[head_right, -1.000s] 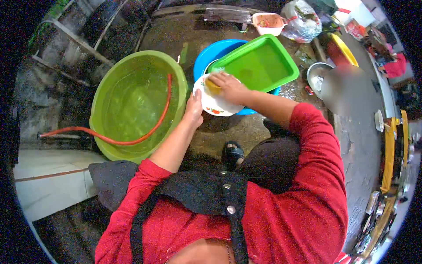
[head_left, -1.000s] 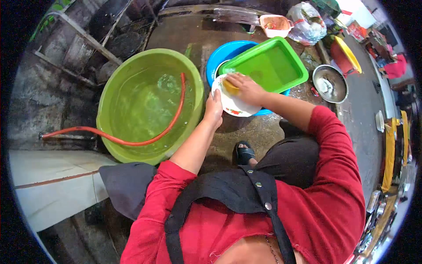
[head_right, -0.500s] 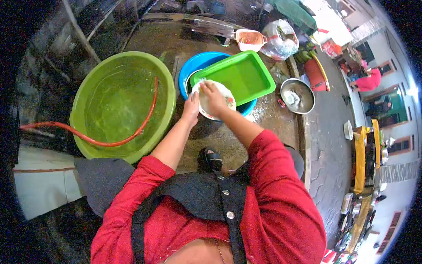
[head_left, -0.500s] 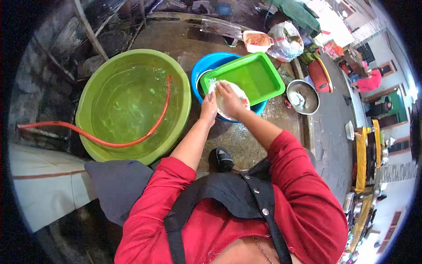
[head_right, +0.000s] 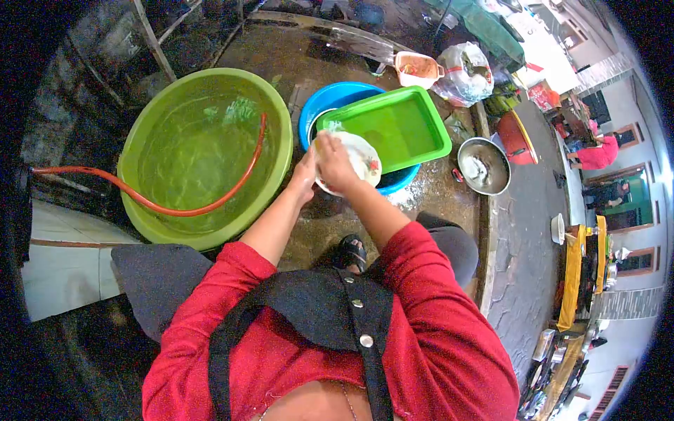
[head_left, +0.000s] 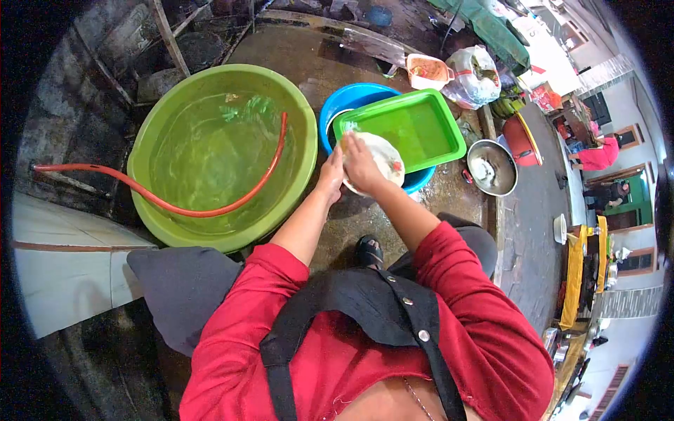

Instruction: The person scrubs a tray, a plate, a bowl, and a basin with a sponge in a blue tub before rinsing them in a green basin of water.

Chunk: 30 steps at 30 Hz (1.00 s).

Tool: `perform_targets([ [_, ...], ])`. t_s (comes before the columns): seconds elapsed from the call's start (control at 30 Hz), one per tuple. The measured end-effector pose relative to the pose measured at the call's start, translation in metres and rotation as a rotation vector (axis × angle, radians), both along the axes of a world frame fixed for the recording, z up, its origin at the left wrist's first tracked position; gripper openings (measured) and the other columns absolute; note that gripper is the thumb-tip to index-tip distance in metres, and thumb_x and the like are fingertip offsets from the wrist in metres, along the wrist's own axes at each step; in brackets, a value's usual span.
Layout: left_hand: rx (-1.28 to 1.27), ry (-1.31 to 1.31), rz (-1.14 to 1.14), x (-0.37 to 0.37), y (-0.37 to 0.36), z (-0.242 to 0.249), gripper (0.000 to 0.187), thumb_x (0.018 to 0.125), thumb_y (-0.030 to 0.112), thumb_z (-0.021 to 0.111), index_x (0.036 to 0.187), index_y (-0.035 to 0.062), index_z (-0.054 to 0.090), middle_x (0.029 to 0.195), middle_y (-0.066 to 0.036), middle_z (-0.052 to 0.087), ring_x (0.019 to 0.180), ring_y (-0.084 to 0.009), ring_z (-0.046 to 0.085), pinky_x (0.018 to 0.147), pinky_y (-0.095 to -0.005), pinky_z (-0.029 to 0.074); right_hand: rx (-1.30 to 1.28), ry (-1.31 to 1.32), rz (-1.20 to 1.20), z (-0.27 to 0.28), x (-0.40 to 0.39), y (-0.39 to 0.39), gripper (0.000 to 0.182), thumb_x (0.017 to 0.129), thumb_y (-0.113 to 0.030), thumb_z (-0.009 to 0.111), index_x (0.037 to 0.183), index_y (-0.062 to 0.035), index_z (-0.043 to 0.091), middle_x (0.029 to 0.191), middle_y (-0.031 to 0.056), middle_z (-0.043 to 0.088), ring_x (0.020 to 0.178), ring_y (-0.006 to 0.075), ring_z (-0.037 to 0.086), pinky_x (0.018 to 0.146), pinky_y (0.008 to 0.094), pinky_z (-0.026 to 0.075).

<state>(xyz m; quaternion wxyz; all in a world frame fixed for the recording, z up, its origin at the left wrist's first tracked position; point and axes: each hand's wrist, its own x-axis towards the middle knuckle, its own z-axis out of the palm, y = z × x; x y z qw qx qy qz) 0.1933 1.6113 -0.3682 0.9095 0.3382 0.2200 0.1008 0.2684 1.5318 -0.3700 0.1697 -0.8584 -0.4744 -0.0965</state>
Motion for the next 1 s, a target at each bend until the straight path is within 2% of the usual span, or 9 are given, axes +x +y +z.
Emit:
perform_targets([
  [0.1,-0.013,0.036,-0.068,-0.009,0.011,0.000,0.047,0.089,0.044,0.043,0.121,0.0090,0.042,0.109,-0.008,0.054,0.096,-0.0205,0.053,0.077,-0.0351,0.045,0.048,0.389,0.152,0.013,-0.030,-0.002,0.053,0.073,-0.004,0.048,0.125,-0.0033,0.038,0.127,0.0206,0.040,0.114,0.0358,0.042,0.096,0.0386,0.035],
  [0.27,-0.009,0.066,0.028,0.003,0.009,-0.030,0.037,0.091,0.026,0.044,0.119,0.0011,0.042,0.105,-0.010,0.056,0.091,-0.0194,0.055,0.076,-0.0332,0.045,-0.168,0.321,0.098,0.039,-0.022,-0.058,0.036,0.075,-0.010,0.052,0.111,-0.0075,0.054,0.114,0.0150,0.053,0.104,0.0322,0.052,0.089,0.0369,0.042],
  [0.37,0.139,0.057,-0.014,0.003,0.000,-0.022,0.038,0.091,0.025,0.043,0.118,-0.0010,0.043,0.106,-0.011,0.055,0.092,-0.0189,0.055,0.077,-0.0321,0.045,-0.343,0.151,-0.120,0.037,0.009,-0.058,0.039,0.075,-0.010,0.052,0.114,-0.0083,0.051,0.122,0.0155,0.048,0.111,0.0307,0.048,0.094,0.0379,0.037],
  [0.43,0.045,0.033,-0.114,0.000,-0.004,-0.008,0.037,0.092,0.027,0.042,0.120,0.0017,0.043,0.107,-0.011,0.055,0.093,-0.0176,0.055,0.077,-0.0307,0.045,-0.095,-0.146,-0.198,0.033,0.007,-0.044,0.043,0.076,-0.010,0.049,0.118,-0.0061,0.047,0.128,0.0178,0.041,0.119,0.0312,0.039,0.101,0.0394,0.028],
  [0.6,-0.051,-0.036,-0.083,-0.016,-0.002,0.021,0.036,0.092,0.027,0.043,0.119,0.0040,0.044,0.105,-0.011,0.056,0.091,-0.0179,0.055,0.076,-0.0309,0.045,0.080,0.361,0.055,0.031,-0.043,-0.019,0.048,0.082,-0.014,0.044,0.128,-0.0012,0.034,0.129,0.0224,0.035,0.122,0.0359,0.032,0.104,0.0404,0.020],
  [0.73,0.056,0.025,0.009,-0.003,0.007,-0.009,0.037,0.091,0.023,0.044,0.120,0.0009,0.042,0.105,-0.011,0.056,0.091,-0.0182,0.055,0.078,-0.0311,0.045,-0.160,0.407,0.188,0.048,-0.044,-0.061,0.048,0.084,-0.025,0.042,0.129,-0.0095,0.036,0.134,0.0152,0.034,0.124,0.0308,0.032,0.102,0.0440,0.024],
  [0.8,0.152,-0.025,-0.020,-0.004,0.005,-0.010,0.036,0.091,0.021,0.045,0.120,-0.0004,0.042,0.106,-0.012,0.055,0.092,-0.0183,0.055,0.079,-0.0309,0.044,-0.499,0.113,-0.219,0.053,-0.030,-0.067,0.049,0.083,-0.028,0.043,0.130,-0.0145,0.036,0.137,0.0104,0.032,0.126,0.0289,0.029,0.102,0.0491,0.020],
  [0.9,0.104,-0.016,-0.121,-0.002,-0.011,-0.018,0.042,0.092,0.032,0.040,0.122,0.0019,0.042,0.109,-0.011,0.054,0.095,-0.0184,0.054,0.081,-0.0314,0.044,-0.321,-0.222,-0.381,0.048,-0.012,-0.051,0.047,0.087,-0.025,0.038,0.133,-0.0177,0.030,0.137,0.0091,0.031,0.128,0.0281,0.026,0.100,0.0568,0.018],
  [1.0,-0.009,0.045,-0.271,-0.010,-0.016,0.006,0.062,0.087,0.054,0.034,0.129,0.0083,0.034,0.114,-0.009,0.052,0.098,-0.0200,0.054,0.078,-0.0326,0.046,0.006,0.040,-0.110,0.008,-0.006,-0.025,0.054,0.081,-0.022,0.047,0.132,-0.0128,0.031,0.132,0.0169,0.035,0.121,0.0355,0.034,0.099,0.0421,0.030],
])
